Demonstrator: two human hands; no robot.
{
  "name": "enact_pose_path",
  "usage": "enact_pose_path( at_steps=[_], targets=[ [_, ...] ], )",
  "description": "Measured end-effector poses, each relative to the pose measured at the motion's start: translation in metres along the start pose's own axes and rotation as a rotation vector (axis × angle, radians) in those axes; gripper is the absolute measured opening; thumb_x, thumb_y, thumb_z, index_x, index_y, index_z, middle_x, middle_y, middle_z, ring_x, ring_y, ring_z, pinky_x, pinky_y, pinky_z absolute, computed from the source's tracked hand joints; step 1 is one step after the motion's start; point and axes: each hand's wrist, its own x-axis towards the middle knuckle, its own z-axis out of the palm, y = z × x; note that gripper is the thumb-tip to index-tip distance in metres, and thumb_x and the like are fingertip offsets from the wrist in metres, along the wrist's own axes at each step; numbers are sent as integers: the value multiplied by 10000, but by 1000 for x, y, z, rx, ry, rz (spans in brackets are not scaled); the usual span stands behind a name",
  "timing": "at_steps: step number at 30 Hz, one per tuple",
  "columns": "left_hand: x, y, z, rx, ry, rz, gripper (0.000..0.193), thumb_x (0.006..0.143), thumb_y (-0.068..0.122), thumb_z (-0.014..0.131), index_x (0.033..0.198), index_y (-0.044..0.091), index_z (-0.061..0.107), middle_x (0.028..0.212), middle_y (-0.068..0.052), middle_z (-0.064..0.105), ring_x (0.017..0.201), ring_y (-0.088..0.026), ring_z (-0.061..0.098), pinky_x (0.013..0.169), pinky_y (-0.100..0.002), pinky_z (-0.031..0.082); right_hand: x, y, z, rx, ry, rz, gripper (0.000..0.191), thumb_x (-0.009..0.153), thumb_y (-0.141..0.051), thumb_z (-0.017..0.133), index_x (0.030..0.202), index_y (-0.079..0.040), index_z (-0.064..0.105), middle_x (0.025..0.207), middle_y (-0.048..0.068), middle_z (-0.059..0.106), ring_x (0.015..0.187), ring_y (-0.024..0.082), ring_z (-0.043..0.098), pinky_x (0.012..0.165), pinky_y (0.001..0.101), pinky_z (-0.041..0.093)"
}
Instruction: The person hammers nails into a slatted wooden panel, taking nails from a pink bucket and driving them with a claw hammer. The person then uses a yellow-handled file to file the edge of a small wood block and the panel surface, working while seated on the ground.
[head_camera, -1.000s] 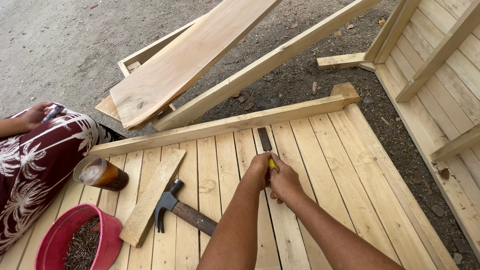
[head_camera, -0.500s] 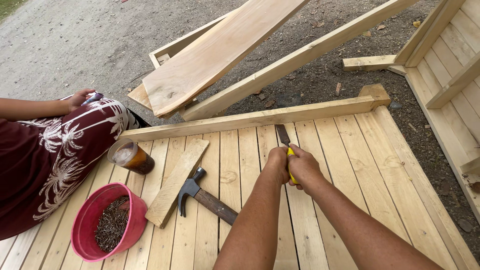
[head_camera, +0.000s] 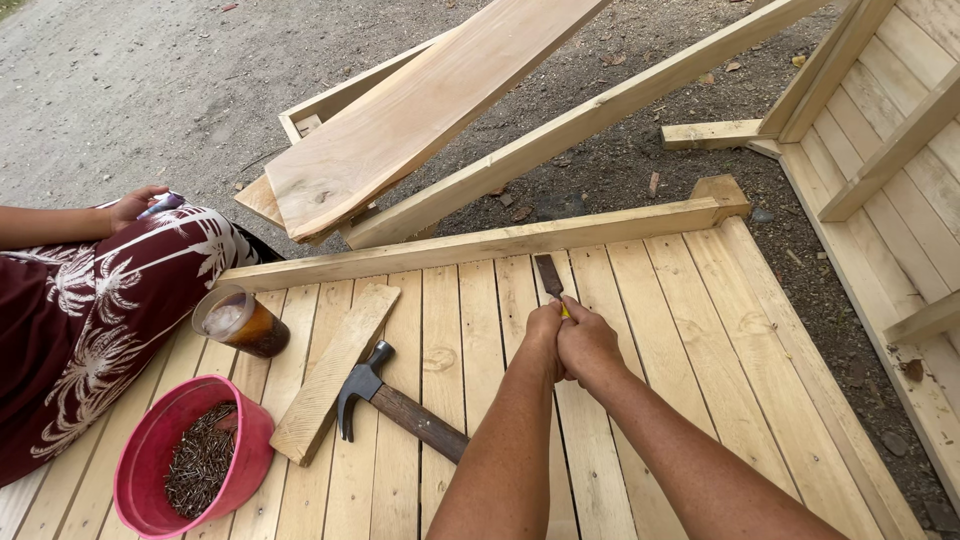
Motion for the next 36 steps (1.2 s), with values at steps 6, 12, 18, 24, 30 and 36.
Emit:
enact_pose_path(
  at_steps=[6, 12, 18, 24, 30, 36],
  targets=[
    [0, 9, -5, 38, -11, -20, 571, 1056, 520, 337, 1258, 50, 591, 1073, -162, 668, 828, -237, 656, 618, -413, 543, -8, -15, -2, -30, -67, 47, 578, 1046, -224, 309, 1616, -320, 303, 825, 70, 677, 525, 115, 548, 463, 291, 464],
    [6, 13, -8, 24, -21, -18, 508, 1051, 516, 332, 1088, 92, 609, 954, -137, 656, 716, -233, 590, 533, -410, 452, -9, -23, -3, 4, -67, 55, 604, 1029, -193, 341, 1624, -285, 291, 816, 69, 678, 503, 124, 532, 448, 308, 442],
    [26, 10, -6, -26, -16, -1, 467, 1037, 509, 380, 1041, 101, 607, 947, -118, 637, 760, -251, 566, 575, -457, 439, 6, -21, -1, 13, -73, 47, 597, 1034, -197, 330, 1623, -290, 296, 809, 86, 680, 505, 121, 546, 457, 297, 490],
    [15, 12, -1, 36, 6, -20, 501, 1050, 518, 347, 1142, 96, 602, 998, -147, 639, 815, -259, 588, 612, -449, 463, 4, -15, -2, 18, -67, 61, 563, 1052, -222, 321, 1610, -297, 328, 805, 64, 666, 506, 99, 532, 442, 281, 478],
    [-4, 8, 7, 45, 24, -28, 539, 1052, 531, 314, 1141, 80, 595, 1045, -161, 657, 853, -244, 628, 665, -441, 529, -3, -10, -9, -28, -61, 50, 567, 1051, -217, 325, 1613, -294, 328, 790, 78, 670, 493, 101, 511, 429, 282, 451],
    [0, 9, 7, 31, 9, -29, 507, 1049, 506, 316, 1105, 86, 593, 998, -151, 646, 798, -242, 607, 615, -441, 503, -3, -13, -12, -34, -69, 61, 581, 1044, -204, 325, 1616, -308, 314, 807, 83, 678, 491, 113, 520, 425, 293, 439]
  ],
)
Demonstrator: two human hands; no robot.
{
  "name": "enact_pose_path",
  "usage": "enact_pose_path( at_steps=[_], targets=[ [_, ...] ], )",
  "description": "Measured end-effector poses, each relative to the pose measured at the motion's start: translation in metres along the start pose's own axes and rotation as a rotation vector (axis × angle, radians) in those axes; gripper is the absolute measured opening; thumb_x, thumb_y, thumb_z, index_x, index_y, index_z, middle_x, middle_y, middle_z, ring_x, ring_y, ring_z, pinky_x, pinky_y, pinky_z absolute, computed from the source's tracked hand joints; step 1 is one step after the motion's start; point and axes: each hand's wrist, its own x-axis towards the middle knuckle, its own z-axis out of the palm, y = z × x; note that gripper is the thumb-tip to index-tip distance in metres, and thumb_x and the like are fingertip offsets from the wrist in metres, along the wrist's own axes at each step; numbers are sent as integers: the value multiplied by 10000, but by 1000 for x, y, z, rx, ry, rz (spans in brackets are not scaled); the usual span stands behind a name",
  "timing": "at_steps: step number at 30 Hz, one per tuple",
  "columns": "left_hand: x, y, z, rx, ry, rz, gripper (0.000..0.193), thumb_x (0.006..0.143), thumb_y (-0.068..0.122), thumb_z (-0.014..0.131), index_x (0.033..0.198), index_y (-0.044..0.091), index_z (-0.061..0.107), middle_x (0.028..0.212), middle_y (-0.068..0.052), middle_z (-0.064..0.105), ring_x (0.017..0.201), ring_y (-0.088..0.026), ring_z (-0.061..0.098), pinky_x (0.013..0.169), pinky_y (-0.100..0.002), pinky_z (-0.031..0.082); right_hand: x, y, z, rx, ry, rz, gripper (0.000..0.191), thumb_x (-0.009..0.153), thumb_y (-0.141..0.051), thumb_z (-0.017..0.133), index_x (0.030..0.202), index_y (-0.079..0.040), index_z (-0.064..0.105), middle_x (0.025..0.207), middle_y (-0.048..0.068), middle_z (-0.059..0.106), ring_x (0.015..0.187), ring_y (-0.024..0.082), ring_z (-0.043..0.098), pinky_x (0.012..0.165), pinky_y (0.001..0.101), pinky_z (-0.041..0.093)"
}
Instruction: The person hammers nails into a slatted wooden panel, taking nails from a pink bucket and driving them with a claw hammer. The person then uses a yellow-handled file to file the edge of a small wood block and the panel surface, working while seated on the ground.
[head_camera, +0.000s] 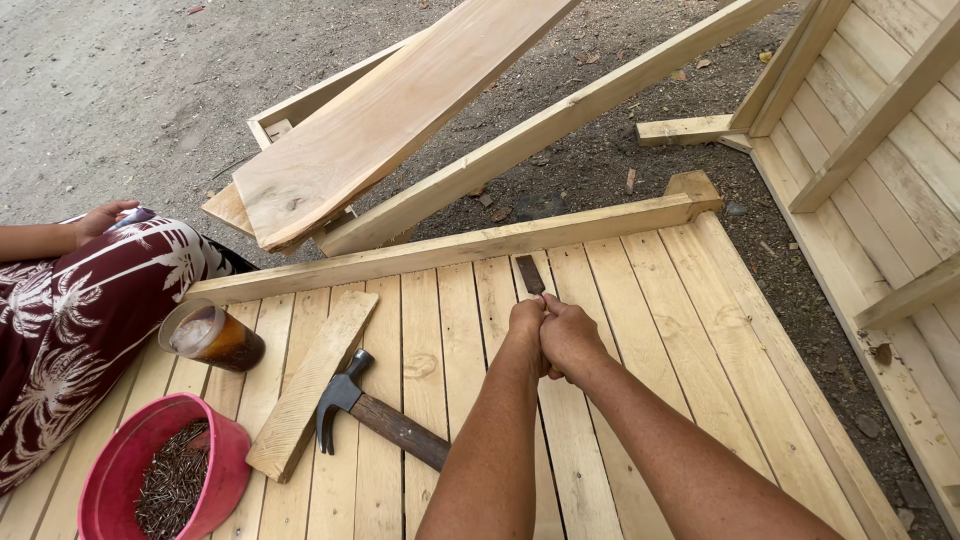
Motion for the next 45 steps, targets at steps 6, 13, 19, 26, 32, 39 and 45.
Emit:
enact_pose_path(
  at_steps=[6, 13, 19, 26, 32, 39, 45],
  targets=[
    [7, -4, -7, 11, -21, 27, 482, 1054, 507, 315, 1028, 110, 588, 842, -109, 619, 706, -226, 573, 532, -434, 450, 5, 1, 6, 4, 5, -8, 569, 1046, -240, 343, 1612, -293, 316, 838, 76, 691, 537, 131, 579, 469, 311, 500],
    [25, -7, -7, -37, -18, 27, 467, 1049, 512, 359, 1031, 109, 595, 879, -107, 631, 754, -230, 590, 588, -438, 473, 19, 8, 10, 60, 8, -19, 553, 1048, -248, 364, 1600, -273, 362, 882, 100, 700, 572, 145, 599, 517, 332, 538],
    [24, -8, -13, -38, -45, 56, 467, 1037, 489, 344, 1135, 129, 625, 1051, -115, 679, 881, -230, 625, 712, -438, 507, 28, 18, 23, -20, 93, -106, 529, 1057, -244, 350, 1585, -268, 353, 1010, 9, 626, 641, 64, 665, 555, 287, 613],
    [2, -9, -12, 17, 16, 21, 486, 1054, 512, 359, 1184, 119, 611, 1065, -121, 660, 909, -225, 624, 711, -433, 510, 16, 13, 20, -32, 7, -21, 545, 1074, -251, 291, 1618, -291, 294, 910, 77, 711, 621, 106, 639, 582, 286, 597],
    [1, -13, -18, -29, -6, 6, 454, 1043, 527, 381, 1105, 141, 611, 1001, -95, 649, 836, -213, 597, 644, -419, 471, 7, 10, 23, -43, 9, -20, 543, 1074, -263, 290, 1617, -297, 297, 937, 71, 721, 630, 96, 638, 590, 288, 600],
    [7, -12, -21, -62, -19, -3, 429, 1045, 509, 363, 1014, 167, 619, 912, -58, 649, 747, -191, 581, 583, -418, 440, 6, 4, 24, -78, 12, -31, 553, 1068, -256, 298, 1620, -302, 286, 944, 90, 732, 635, 131, 666, 587, 308, 609],
    [21, -8, -33, 10, 0, -2, 453, 1041, 543, 405, 1067, 141, 613, 999, -102, 659, 839, -238, 608, 656, -442, 499, 13, -2, 36, -88, 7, -8, 532, 1092, -277, 289, 1623, -241, 296, 919, 114, 748, 597, 151, 654, 551, 301, 595]
  ],
)
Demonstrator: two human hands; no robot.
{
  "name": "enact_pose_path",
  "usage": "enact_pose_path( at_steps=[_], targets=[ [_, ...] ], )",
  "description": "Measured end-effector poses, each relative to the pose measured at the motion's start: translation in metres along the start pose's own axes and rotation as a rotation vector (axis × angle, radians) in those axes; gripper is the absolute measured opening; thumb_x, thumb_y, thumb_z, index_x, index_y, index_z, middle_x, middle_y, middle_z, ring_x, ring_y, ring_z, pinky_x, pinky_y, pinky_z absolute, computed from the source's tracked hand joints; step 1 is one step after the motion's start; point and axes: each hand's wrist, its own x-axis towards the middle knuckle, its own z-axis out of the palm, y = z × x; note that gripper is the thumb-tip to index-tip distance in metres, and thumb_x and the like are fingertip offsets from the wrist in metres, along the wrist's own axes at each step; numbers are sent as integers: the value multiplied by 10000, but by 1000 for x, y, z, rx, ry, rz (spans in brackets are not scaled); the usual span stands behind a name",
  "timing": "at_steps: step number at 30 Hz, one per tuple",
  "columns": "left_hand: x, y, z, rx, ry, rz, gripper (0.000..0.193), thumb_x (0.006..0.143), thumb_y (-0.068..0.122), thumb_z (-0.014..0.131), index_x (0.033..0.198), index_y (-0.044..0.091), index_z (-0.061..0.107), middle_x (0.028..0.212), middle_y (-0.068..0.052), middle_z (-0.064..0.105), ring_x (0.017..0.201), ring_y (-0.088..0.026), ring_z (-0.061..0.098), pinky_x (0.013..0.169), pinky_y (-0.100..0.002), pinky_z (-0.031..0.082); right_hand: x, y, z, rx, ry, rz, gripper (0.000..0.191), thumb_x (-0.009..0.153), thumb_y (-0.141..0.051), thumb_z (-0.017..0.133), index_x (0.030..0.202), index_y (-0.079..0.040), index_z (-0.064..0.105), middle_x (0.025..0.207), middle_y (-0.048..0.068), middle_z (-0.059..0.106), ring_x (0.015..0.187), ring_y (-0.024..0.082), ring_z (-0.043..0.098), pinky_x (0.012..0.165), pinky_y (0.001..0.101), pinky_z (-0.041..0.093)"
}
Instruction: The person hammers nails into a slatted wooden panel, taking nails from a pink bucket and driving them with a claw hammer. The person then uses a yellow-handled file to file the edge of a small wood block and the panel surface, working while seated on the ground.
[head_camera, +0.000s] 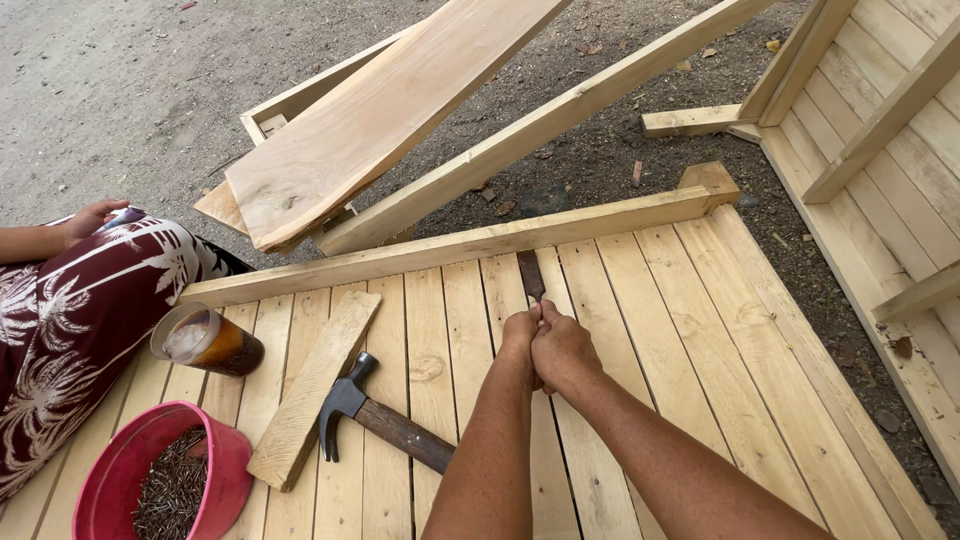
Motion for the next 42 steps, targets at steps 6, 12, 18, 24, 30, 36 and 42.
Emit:
enact_pose_path(
  at_steps=[6, 12, 18, 24, 30, 36, 42],
  targets=[
    [-6, -8, -3, -3, 1, 2, 495, 1043, 537, 365, 1190, 143, 626, 1091, -101, 663, 925, -219, 638, 748, -444, 523, 1, 11, 7, -59, 37, 3, 548, 1074, -290, 299, 1621, -312, 274, 941, 73, 728, 632, 145, 669, 612, 317, 609],
    [-11, 0, 5, -114, 13, -17, 482, 1031, 532, 429, 1202, 129, 630, 1146, -95, 668, 959, -220, 621, 773, -446, 495, 5, 8, -2, 32, 37, -10, 541, 1061, -290, 354, 1601, -318, 332, 915, 66, 732, 626, 132, 671, 626, 308, 613],
    [-5, -1, 0, -46, -51, -44, 546, 1011, 534, 404, 1318, 111, 562, 1274, -150, 618, 1072, -327, 588, 769, -545, 462, -4, 12, 0, 274, 62, 44, 555, 1017, -279, 499, 1559, -377, 440, 930, 74, 695, 626, 152, 618, 504, 349, 549],
    [-10, -17, -8, 125, -64, 271, 686, 983, 456, 502, 1572, 146, 341, 1447, -211, 530, 1284, -383, 593, 957, -539, 560, -1, 17, 4, 455, 15, 55, 610, 978, -192, 567, 1564, -312, 448, 1002, 126, 701, 683, 195, 641, 501, 362, 537],
    [-32, -20, -19, 84, -112, 304, 782, 912, 444, 539, 1620, 220, 294, 1507, -181, 521, 1262, -345, 598, 886, -509, 584, 3, 16, 16, 403, 46, 12, 663, 974, -141, 517, 1596, -303, 355, 1203, 114, 685, 852, 187, 696, 608, 350, 597],
    [-55, -17, -17, 134, -115, 232, 827, 900, 347, 499, 1653, 324, 158, 1527, -212, 452, 1249, -338, 596, 809, -469, 633, -6, 9, 18, 324, 33, 43, 546, 1070, -224, 330, 1602, -343, 314, 1352, 89, 594, 965, 148, 693, 683, 300, 644],
    [-50, -15, -21, 90, -89, 233, 834, 852, 282, 511, 1635, 340, 230, 1461, -175, 542, 1103, -315, 653, 698, -450, 583, -7, 2, 22, 240, 43, 11, 600, 1038, -196, 393, 1610, -353, 303, 1297, 83, 655, 948, 166, 690, 678, 315, 613]
  ],
)
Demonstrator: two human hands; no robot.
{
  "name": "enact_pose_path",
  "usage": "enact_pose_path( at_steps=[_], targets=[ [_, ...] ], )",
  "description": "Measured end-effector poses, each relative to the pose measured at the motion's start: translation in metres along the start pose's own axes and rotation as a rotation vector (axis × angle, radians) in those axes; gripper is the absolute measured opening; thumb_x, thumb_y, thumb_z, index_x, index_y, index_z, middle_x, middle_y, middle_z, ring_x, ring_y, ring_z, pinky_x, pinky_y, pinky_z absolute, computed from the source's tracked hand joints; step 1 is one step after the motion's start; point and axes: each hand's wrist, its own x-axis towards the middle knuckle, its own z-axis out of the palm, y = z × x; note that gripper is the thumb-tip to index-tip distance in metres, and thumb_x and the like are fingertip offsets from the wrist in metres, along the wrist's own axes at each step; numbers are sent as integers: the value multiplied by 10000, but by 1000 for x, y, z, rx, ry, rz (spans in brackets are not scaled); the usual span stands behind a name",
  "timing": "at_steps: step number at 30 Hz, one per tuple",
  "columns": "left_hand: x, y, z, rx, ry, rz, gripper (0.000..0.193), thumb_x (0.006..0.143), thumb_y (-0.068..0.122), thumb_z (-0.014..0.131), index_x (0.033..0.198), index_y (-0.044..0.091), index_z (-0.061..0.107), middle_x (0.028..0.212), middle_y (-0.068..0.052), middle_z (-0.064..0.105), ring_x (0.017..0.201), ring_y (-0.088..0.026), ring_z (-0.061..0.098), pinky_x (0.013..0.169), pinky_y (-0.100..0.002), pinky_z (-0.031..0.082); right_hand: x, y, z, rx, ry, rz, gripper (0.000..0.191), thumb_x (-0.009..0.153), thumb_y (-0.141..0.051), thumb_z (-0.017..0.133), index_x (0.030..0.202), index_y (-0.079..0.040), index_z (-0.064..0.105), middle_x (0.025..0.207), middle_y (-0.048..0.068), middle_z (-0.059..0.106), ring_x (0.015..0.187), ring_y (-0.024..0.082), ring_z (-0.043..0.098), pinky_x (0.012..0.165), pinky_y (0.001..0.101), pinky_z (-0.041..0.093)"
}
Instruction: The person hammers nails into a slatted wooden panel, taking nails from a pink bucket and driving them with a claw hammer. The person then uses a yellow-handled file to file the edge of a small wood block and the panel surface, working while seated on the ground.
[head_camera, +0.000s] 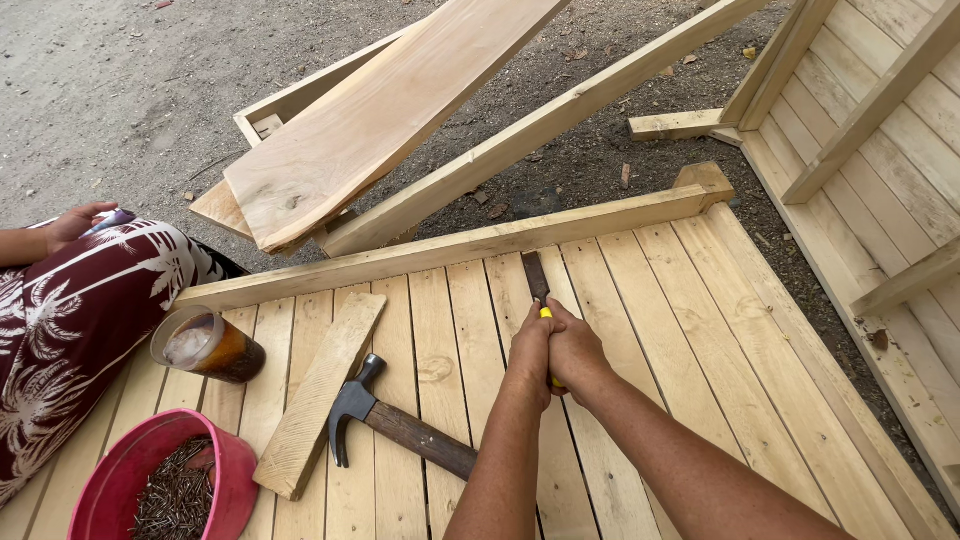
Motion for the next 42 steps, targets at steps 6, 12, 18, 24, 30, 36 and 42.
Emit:
enact_pose_path(
  at_steps=[6, 12, 18, 24, 30, 36, 42],
  targets=[
    [9, -2, -23, -65, -51, 18, 813, 845, 312, 530, 1619, 359, 287, 1377, -159, 582, 1018, -284, 642, 653, -456, 559, 9, 3, 21, 53, 25, -52, 636, 1011, -229, 475, 1613, -318, 290, 1214, 85, 651, 848, 131, 679, 608, 311, 608],
    [19, 10, -24, -50, -14, -27, 603, 911, 393, 510, 1388, 29, 565, 1171, -207, 661, 897, -311, 675, 609, -498, 545, 5, -9, 18, 223, -56, 91, 629, 1031, -235, 391, 1629, -380, 255, 1008, 119, 642, 658, 185, 563, 470, 369, 459],
    [28, 14, -25, -28, -3, 6, 554, 943, 426, 476, 1247, -13, 624, 1008, -186, 673, 794, -277, 668, 537, -428, 539, 0, -28, 15, 144, -80, 136, 603, 1062, -249, 301, 1635, -396, 186, 983, 115, 632, 618, 153, 560, 455, 314, 472],
    [32, 14, -24, -22, 65, 7, 511, 931, 365, 506, 1288, 20, 627, 1043, -218, 683, 852, -289, 693, 589, -428, 558, 6, -31, 18, 97, -68, 94, 635, 1052, -178, 294, 1652, -312, 137, 979, 141, 641, 583, 124, 546, 426, 284, 455],
    [23, 12, -21, -16, 47, -29, 600, 895, 363, 514, 1458, 161, 468, 1238, -181, 632, 989, -308, 661, 660, -483, 576, 0, -19, 16, 143, -72, 96, 614, 1060, -204, 272, 1647, -339, 153, 983, 130, 627, 585, 123, 538, 429, 282, 460],
    [9, 9, -14, -12, 20, -18, 630, 933, 460, 458, 1455, 109, 486, 1260, -218, 622, 1070, -346, 683, 727, -495, 597, 0, -17, 9, 130, -81, 119, 612, 1052, -222, 274, 1633, -386, 178, 1046, 115, 649, 673, 145, 605, 500, 303, 531],
    [-5, 17, -8, -17, 47, -39, 668, 981, 548, 439, 1496, 123, 450, 1379, -234, 554, 1221, -364, 593, 866, -494, 561, 23, -11, 11, 180, -77, 155, 515, 1118, -410, 273, 1575, -210, 400, 1194, 149, 653, 862, 202, 699, 625, 392, 620]
  ],
)
